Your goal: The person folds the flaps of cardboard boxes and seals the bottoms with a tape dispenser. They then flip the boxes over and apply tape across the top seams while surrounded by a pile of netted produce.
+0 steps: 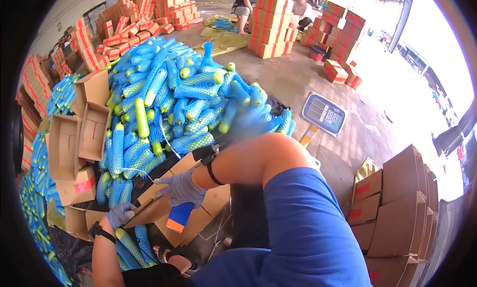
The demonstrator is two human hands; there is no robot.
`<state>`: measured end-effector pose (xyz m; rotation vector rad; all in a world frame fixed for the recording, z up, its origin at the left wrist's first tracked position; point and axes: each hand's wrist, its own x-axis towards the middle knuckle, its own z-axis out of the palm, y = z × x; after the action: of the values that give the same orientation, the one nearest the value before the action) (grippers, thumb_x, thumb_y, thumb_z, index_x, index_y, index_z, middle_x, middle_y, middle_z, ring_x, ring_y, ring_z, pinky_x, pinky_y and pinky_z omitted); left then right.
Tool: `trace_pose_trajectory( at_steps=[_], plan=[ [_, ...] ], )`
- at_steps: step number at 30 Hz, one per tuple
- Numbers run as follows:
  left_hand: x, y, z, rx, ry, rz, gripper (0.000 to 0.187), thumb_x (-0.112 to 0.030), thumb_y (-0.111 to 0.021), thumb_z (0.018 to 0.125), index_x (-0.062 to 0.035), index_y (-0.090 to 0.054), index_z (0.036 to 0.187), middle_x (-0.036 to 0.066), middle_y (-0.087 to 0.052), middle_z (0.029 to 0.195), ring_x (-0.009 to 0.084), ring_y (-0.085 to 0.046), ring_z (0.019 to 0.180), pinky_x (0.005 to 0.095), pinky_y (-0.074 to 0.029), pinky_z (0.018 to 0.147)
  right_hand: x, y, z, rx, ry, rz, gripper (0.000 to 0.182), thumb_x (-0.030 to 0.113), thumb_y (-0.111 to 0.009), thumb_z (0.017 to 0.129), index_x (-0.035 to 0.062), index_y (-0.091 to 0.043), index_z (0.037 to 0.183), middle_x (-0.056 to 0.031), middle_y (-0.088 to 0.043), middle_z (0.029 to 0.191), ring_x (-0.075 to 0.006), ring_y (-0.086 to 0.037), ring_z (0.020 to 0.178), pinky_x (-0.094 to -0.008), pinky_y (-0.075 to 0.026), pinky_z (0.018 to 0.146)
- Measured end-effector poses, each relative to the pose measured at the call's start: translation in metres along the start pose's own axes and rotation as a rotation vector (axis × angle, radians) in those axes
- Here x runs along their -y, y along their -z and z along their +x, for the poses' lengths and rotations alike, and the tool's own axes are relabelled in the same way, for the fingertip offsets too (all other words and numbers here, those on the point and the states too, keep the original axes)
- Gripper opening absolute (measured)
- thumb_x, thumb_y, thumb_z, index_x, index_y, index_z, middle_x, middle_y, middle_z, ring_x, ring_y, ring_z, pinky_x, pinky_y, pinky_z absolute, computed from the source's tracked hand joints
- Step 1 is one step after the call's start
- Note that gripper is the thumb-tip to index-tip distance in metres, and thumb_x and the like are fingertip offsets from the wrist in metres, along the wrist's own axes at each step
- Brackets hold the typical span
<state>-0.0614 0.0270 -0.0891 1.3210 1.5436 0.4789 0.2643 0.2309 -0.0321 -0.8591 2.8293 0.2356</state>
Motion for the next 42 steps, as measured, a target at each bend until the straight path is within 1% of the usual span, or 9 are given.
trace_pose_trajectory(
  at_steps=[6, 15, 21, 23, 26, 30, 32, 37, 42],
  plan=[
    [-0.009, 0.011, 0.008, -0.174, 0.056, 0.57, 0.042, -0.035, -0.073, 0.086, -0.0031, -0.065, 0.111, 0.019, -0.071, 0.101, 0.0336, -0.069, 0.09, 0.039, -0.055, 0.084, 0.016, 0.002, -0.015, 0.094, -0.121, -0.035, 0.064, 0.05, -0.07, 0.074, 0.0065, -0.065, 0.121, -0.0113, -0.061, 0.133, -0.0309, -0.023, 0.152, -0.0643, -0.01, 0.121],
    [-0.038, -0.016, 0.02, -0.26, 0.203, 0.861, 0.044, -0.03, -0.065, 0.09, -0.002, -0.06, 0.124, 0.026, -0.066, 0.116, 0.0422, -0.061, 0.111, 0.045, -0.049, 0.095, -0.001, -0.021, -0.015, -0.214, -0.333, 0.304, 0.054, 0.042, -0.075, 0.067, 0.0088, -0.065, 0.108, -0.0162, -0.052, 0.136, -0.0279, -0.057, 0.12, -0.0426, -0.049, 0.092],
    [0.124, 0.055, 0.025, -0.653, 0.151, -0.52, 0.037, -0.024, -0.059, 0.091, -0.0079, -0.062, 0.124, 0.018, -0.07, 0.118, 0.0336, -0.069, 0.105, 0.0452, -0.051, 0.092, 0.006, -0.011, -0.023, -0.186, -0.259, 0.447, 0.048, 0.035, -0.079, 0.066, 0.0084, -0.062, 0.103, -0.0136, -0.067, 0.1, -0.0359, -0.06, 0.108, -0.0454, -0.053, 0.087],
    [0.118, 0.048, 0.009, -0.743, 0.251, -0.407, 0.04, -0.022, -0.059, 0.09, -0.0047, -0.057, 0.126, 0.02, -0.069, 0.118, 0.0343, -0.068, 0.106, 0.0452, -0.051, 0.092, 0.006, -0.006, -0.026, -0.218, -0.18, 0.491, 0.046, 0.033, -0.08, 0.066, 0.0082, -0.061, 0.101, -0.013, -0.067, 0.095, -0.0373, -0.06, 0.105, -0.0458, -0.053, 0.085],
    [0.048, -0.008, 0.009, -0.348, 0.642, 0.926, 0.047, -0.018, -0.059, 0.088, 0.0003, -0.049, 0.13, 0.024, -0.069, 0.117, 0.0355, -0.068, 0.108, 0.0453, -0.051, 0.093, 0.017, 0.012, -0.036, -0.281, -0.137, 0.644, 0.048, 0.031, -0.08, 0.068, 0.0068, -0.061, 0.104, -0.0143, -0.067, 0.098, -0.0382, -0.061, 0.101, -0.0454, -0.053, 0.084],
    [-0.07, -0.09, 0.031, -0.712, 0.934, 0.313, 0.067, -0.025, -0.063, 0.087, 0.0066, -0.033, 0.138, 0.032, -0.063, 0.122, 0.0417, -0.065, 0.112, 0.0456, -0.052, 0.096, 0.011, -0.005, -0.04, -0.098, -0.187, 0.944, 0.053, 0.027, -0.081, 0.073, 0.0063, -0.059, 0.117, -0.0181, -0.065, 0.105, -0.0327, -0.065, 0.1, -0.043, -0.052, 0.085],
    [-0.089, -0.101, 0.022, -0.665, 0.74, 0.45, 0.083, -0.054, -0.065, 0.088, 0.0075, -0.04, 0.137, 0.032, -0.053, 0.138, 0.0411, -0.056, 0.127, 0.0453, -0.048, 0.102, 0.003, -0.015, -0.034, -0.135, -0.267, 1.269, 0.055, 0.023, -0.08, 0.073, 0.0065, -0.059, 0.12, -0.0162, -0.065, 0.106, -0.0283, -0.065, 0.101, -0.0405, -0.053, 0.085],
    [-0.073, -0.116, 0.007, -0.638, 0.623, 0.469, 0.085, -0.058, -0.052, 0.095, 0.0078, -0.034, 0.145, 0.03, -0.056, 0.133, 0.0456, -0.057, 0.121, 0.0455, -0.049, 0.1, -0.023, -0.06, -0.011, -0.545, -0.275, 2.642, 0.058, 0.026, -0.079, 0.08, 0.0049, -0.057, 0.129, -0.0061, -0.065, 0.116, -0.0173, -0.065, 0.105, -0.0346, -0.055, 0.094],
    [-0.074, -0.145, 0.007, -0.101, 0.269, 0.787, 0.041, -0.036, -0.034, 0.104, -0.0163, -0.055, 0.133, 0.024, -0.07, 0.108, 0.0423, -0.066, 0.102, 0.0492, -0.052, 0.089, -0.009, -0.04, 0.024, -0.641, -0.452, 2.565, 0.061, 0.033, -0.078, 0.081, 0.0076, -0.055, 0.132, -0.0081, -0.068, 0.118, -0.0194, -0.069, 0.101, -0.0375, -0.057, 0.094]
  ],
)
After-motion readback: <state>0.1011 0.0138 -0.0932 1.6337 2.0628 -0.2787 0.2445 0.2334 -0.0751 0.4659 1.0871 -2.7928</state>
